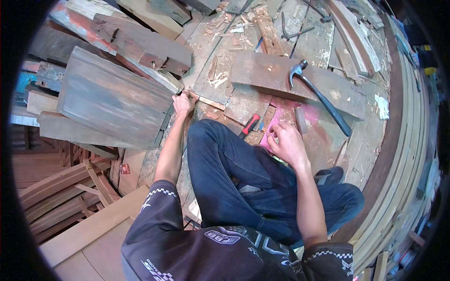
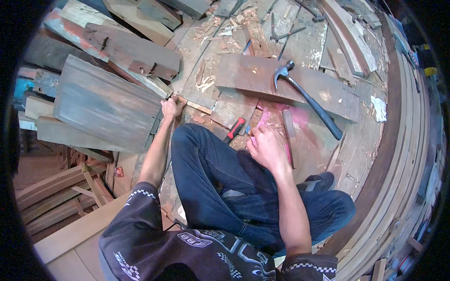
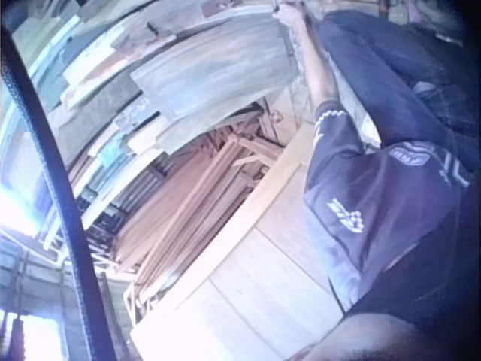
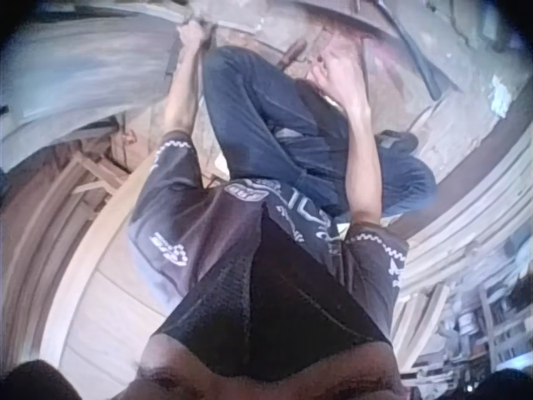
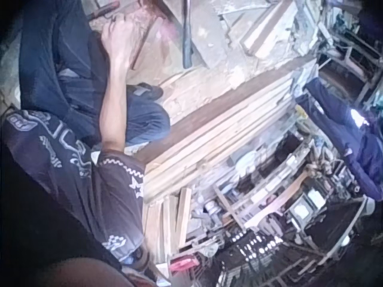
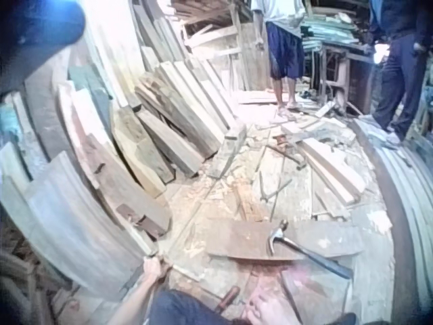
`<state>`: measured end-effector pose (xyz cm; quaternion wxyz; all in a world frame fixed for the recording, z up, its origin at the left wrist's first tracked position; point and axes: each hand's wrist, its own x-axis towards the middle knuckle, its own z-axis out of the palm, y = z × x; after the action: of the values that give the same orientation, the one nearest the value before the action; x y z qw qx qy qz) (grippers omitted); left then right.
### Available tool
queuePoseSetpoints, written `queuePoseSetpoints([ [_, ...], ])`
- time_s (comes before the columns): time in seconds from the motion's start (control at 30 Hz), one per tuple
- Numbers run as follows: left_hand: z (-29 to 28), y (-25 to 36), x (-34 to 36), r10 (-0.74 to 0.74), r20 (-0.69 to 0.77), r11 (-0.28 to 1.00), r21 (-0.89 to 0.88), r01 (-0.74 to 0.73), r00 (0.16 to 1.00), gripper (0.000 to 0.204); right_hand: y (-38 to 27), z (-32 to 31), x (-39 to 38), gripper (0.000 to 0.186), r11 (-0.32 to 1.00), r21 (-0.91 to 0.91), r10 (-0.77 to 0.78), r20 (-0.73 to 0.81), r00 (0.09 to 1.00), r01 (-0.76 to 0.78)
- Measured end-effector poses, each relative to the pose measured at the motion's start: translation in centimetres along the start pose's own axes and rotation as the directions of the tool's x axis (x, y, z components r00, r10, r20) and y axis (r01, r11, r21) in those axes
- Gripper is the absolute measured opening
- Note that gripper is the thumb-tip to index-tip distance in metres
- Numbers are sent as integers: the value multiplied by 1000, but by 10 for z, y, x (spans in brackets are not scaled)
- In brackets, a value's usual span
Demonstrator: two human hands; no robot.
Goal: Scraping and shaping a piece of wood using a manual metal scraper and a wooden block.
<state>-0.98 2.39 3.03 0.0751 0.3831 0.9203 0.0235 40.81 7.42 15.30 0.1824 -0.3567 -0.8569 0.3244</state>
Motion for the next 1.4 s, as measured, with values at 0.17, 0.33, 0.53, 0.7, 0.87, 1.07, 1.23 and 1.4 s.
queuePoseSetpoints([
  [0.17, -8, 13, -10, -5, 28, 1000, 20, 4, 1000, 45, -2, -4, 0, 18, 999, -20, -32, -69, 997, 30],
  [0.33, -17, 38, -43, 76, 6, 997, -30, -75, 997, 89, 2, -11, -1, 20, 1000, -6, 17, -51, 999, -17],
  [0.53, -11, 52, -54, -8, 191, 1000, 16, 5, 982, 133, 0, -9, 0, 20, 1000, -2, 4, -40, 999, -4],
  [0.7, -4, 51, -57, 23, 177, 1000, -20, -20, 984, 138, -1, -8, 0, 21, 1000, -13, -9, -35, 999, 8],
  [0.87, -2, 52, -42, -22, 241, 999, -30, 30, 970, 143, -1, -6, -1, 22, 1000, -7, -3, -12, 1000, 3],
  [1.07, 0, 54, -31, -82, 318, 996, 6, 84, 945, 144, 1, -5, 2, 22, 999, -54, 8, 19, 1000, -7],
  [1.23, -6, 57, -33, -87, 304, 996, 2, 91, 949, 143, 5, -2, 3, 22, 998, -58, 16, 46, 999, -14],
  [1.4, -7, 54, -33, -104, 317, 994, 13, 105, 943, 146, 2, 1, 1, 19, 999, -52, -7, 1, 1000, 7],
])
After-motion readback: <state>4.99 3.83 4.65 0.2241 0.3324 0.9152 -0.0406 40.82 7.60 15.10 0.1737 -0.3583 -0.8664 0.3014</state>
